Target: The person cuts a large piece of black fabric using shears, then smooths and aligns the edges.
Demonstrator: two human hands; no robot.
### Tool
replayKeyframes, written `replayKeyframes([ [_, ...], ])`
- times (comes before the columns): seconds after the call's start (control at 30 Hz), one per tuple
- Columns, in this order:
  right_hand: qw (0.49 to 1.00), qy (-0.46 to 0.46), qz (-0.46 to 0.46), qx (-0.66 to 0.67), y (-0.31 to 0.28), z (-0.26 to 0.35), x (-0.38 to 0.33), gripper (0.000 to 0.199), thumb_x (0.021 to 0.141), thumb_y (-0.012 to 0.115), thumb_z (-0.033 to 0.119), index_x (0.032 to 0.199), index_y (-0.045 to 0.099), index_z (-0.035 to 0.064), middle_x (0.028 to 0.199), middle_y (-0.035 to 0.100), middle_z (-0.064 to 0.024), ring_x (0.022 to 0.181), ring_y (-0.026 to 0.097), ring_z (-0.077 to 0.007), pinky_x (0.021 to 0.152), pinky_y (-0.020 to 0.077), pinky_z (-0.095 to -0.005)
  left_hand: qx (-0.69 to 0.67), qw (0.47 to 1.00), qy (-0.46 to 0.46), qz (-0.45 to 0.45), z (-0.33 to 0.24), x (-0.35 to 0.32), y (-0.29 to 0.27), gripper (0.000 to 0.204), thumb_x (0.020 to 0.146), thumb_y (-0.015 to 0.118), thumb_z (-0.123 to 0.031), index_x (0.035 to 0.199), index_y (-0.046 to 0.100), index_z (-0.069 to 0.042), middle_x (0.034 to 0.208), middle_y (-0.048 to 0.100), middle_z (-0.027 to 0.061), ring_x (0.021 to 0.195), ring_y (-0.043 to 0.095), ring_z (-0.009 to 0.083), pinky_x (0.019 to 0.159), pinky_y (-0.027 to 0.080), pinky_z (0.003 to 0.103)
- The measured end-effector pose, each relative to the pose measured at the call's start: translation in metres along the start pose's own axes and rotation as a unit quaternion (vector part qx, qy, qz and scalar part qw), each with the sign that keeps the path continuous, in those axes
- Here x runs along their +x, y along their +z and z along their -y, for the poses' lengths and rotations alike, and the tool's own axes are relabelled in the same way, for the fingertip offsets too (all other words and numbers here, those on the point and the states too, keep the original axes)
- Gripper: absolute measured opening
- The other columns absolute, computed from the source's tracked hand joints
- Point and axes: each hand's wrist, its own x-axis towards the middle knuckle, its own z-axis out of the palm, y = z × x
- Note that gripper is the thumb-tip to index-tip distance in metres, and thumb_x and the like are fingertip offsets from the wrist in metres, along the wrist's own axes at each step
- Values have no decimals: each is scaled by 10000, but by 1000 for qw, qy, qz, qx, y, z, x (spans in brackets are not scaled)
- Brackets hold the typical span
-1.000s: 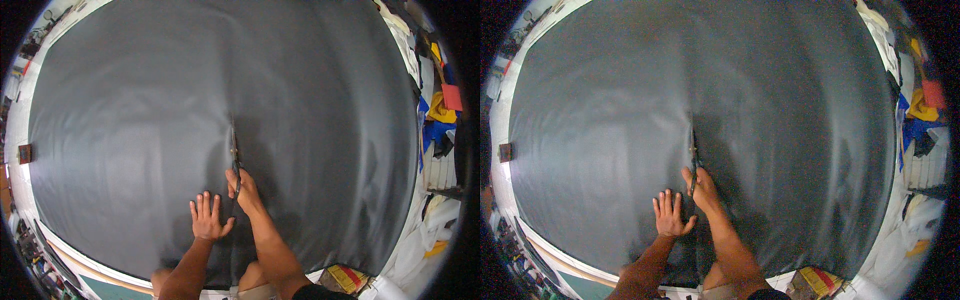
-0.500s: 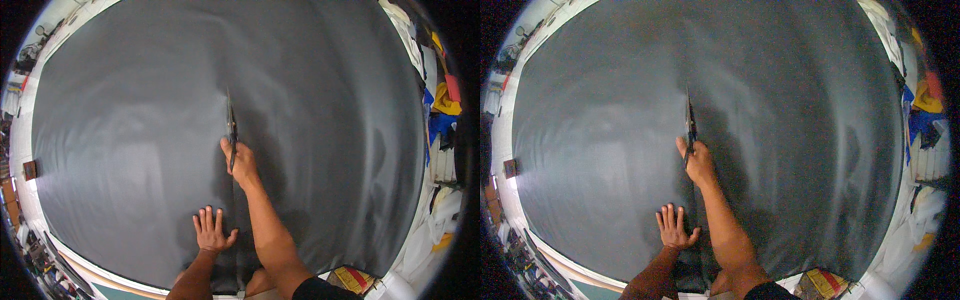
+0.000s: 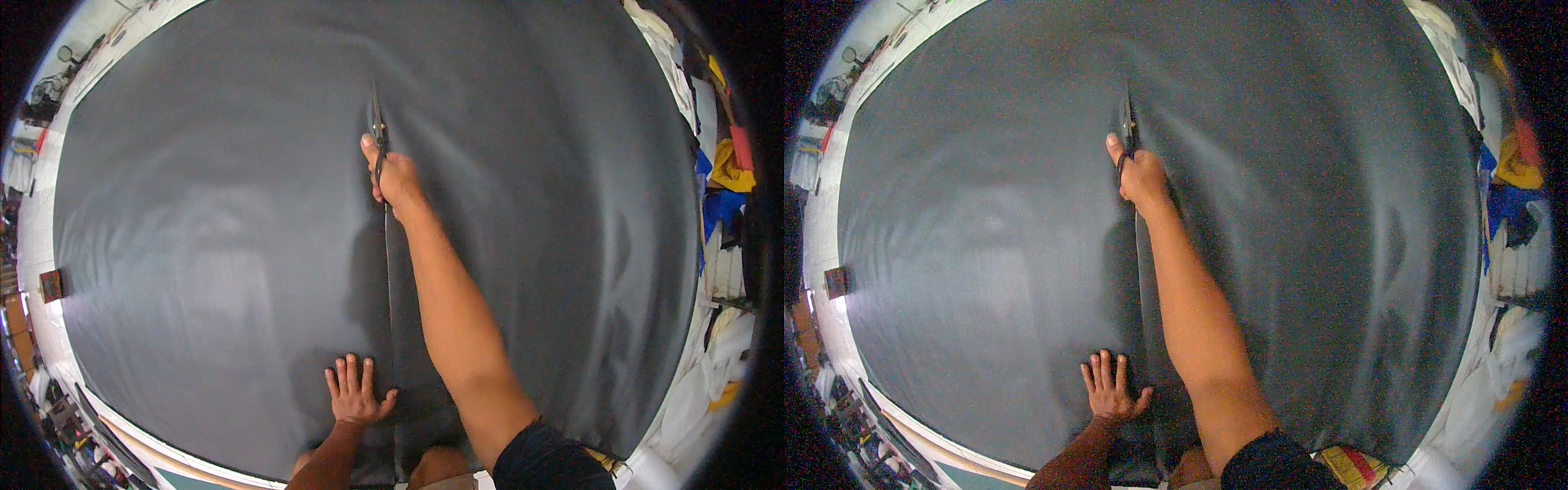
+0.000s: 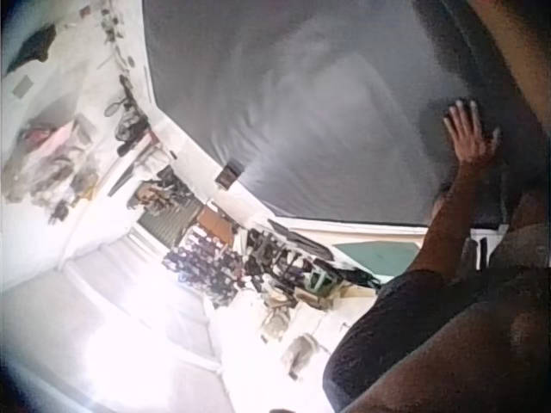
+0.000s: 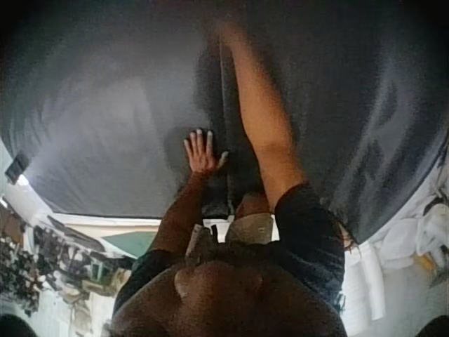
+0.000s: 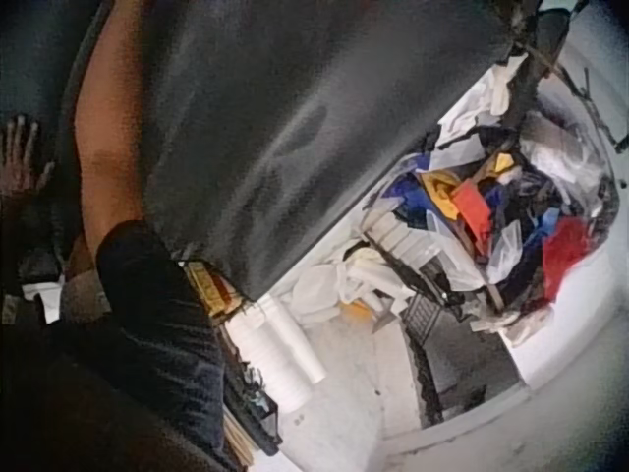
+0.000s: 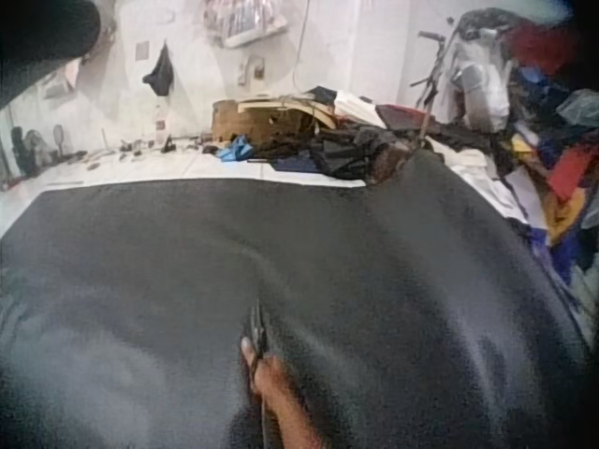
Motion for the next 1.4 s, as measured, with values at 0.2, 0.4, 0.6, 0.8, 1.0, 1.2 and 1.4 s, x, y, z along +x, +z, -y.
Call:
replayKeyframes([
  [0.2, 996, -20, -33, -79, 6, 10, 38, 698, 862, 586, 652, 622, 571, -3, 511, 538, -98, 425, 544, -220, 441, 434, -371, 1, 1000, -5, 27, 2, 0, 3, 864, 746, 642, -633, 1371, 492, -55, 1469, 348, 280, 1395, 270, 458, 1110, 155, 664],
  [0.4, 999, -15, -31, -34, 1, 10, 42, 619, 863, 619, 612, 654, 555, 33, 535, 520, -64, 439, 520, -181, 430, 426, -331, -108, 991, -5, -78, 6, 31, -32, 673, 779, 636, -589, 1208, 595, -72, 1218, 536, 193, 1160, 466, 407, 977, 303, 552],
  [0.6, 1000, 9, -24, 3, 3, 17, 30, 510, 867, 675, 534, 685, 521, 82, 570, 490, -13, 456, 469, -117, 424, 394, -278, -91, 967, -54, -231, 58, 348, -108, 477, 927, 581, -337, 1292, 523, -35, 1353, 475, 252, 1284, 407, 434, 1074, 320, 522],
  [0.8, 999, 13, -28, 13, 4, 12, 32, 478, 889, 672, 481, 678, 513, 83, 568, 486, -4, 441, 456, -110, 426, 386, -267, 34, 973, -77, -214, 69, 429, -94, 659, 926, 480, -463, 1472, 365, -112, 1546, 273, 210, 1438, 221, 413, 1173, 140, 539],
  [1.0, 999, 24, -41, -10, 6, 13, 24, 467, 913, 649, 464, 686, 500, 83, 556, 470, 2, 442, 450, -103, 421, 370, -269, 26, 977, -87, -192, 63, 430, -100, 672, 901, 519, -429, 1472, 364, -111, 1535, 274, 241, 1428, 229, 432, 1164, 145, 555],
  [1.2, 999, 3, -43, -2, 12, 32, 52, 490, 907, 632, 513, 696, 500, 92, 560, 463, 6, 437, 418, -98, 412, 346, -266, 24, 982, -114, -152, 62, 428, -105, 696, 885, 505, -440, 1481, 357, -114, 1556, 243, 206, 1452, 182, 395, 1180, 125, 534],
  [1.4, 999, -3, -35, -27, 15, 57, 101, 522, 898, 624, 546, 660, 484, 103, 524, 430, 18, 423, 410, -99, 406, 332, -271, 19, 984, -108, -143, 64, 429, -110, 687, 886, 537, -414, 1469, 364, -93, 1543, 252, 242, 1431, 211, 442, 1164, 139, 565],
])
